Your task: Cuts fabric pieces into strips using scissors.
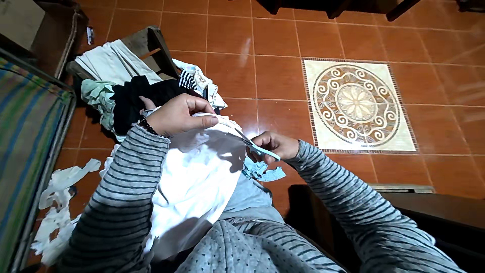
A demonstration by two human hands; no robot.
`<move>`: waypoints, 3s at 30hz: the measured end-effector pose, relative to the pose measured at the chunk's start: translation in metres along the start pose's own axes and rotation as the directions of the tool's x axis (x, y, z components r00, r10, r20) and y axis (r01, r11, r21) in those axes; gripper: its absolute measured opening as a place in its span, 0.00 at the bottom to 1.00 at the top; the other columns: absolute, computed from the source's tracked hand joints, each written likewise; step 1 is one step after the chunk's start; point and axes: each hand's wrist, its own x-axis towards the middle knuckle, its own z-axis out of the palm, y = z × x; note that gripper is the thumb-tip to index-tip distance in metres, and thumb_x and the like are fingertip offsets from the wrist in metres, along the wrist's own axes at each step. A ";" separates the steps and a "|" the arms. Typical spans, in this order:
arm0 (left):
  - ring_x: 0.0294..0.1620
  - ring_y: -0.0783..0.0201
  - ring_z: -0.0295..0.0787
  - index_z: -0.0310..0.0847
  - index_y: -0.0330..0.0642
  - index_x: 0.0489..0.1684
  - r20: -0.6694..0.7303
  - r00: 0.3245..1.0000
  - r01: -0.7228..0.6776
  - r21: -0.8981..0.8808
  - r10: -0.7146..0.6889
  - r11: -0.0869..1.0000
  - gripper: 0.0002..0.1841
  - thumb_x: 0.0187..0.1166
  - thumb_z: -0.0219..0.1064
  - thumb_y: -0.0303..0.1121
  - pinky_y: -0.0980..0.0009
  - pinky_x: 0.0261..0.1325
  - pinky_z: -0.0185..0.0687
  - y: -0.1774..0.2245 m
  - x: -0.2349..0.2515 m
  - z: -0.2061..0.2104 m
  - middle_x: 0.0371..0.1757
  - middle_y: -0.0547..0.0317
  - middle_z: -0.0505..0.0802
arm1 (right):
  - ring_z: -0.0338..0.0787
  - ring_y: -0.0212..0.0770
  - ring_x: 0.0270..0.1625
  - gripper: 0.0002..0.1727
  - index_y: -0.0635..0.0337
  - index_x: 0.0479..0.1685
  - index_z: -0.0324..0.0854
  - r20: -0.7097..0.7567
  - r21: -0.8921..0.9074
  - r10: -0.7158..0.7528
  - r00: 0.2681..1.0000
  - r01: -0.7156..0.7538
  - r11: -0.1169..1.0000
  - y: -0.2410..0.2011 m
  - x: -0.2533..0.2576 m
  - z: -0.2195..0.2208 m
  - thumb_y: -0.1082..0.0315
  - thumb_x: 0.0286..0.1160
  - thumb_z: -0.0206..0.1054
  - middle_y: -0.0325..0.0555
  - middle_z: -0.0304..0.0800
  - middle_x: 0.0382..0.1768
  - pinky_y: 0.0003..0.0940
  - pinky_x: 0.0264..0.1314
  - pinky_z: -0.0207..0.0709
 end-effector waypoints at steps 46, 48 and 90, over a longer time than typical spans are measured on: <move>0.28 0.85 0.82 0.88 0.44 0.33 0.025 1.000 -0.017 0.017 0.017 1.000 0.06 0.79 0.66 0.30 0.86 0.33 0.78 0.008 -0.006 -0.002 0.27 0.75 0.89 | 0.85 0.17 0.36 0.24 0.50 0.39 0.85 0.053 -0.057 0.019 0.998 -0.016 0.998 -0.009 0.008 -0.005 0.38 0.70 0.74 0.24 0.89 0.34 0.17 0.38 0.77; 0.28 0.85 0.82 0.88 0.44 0.33 0.022 1.000 -0.022 0.027 0.022 0.999 0.06 0.79 0.66 0.30 0.86 0.33 0.78 0.009 -0.005 -0.002 0.27 0.75 0.89 | 0.85 0.18 0.37 0.25 0.51 0.40 0.85 0.054 -0.058 0.013 0.998 -0.010 0.998 -0.011 0.011 -0.005 0.37 0.70 0.73 0.24 0.89 0.34 0.17 0.39 0.78; 0.28 0.84 0.81 0.88 0.47 0.28 -0.006 1.000 -0.003 0.100 0.004 0.995 0.07 0.76 0.69 0.35 0.84 0.33 0.76 0.014 -0.003 0.003 0.25 0.74 0.88 | 0.84 0.16 0.34 0.14 0.45 0.34 0.86 0.031 -0.025 0.023 0.999 -0.022 0.999 -0.009 0.003 -0.004 0.47 0.72 0.75 0.20 0.88 0.30 0.16 0.36 0.77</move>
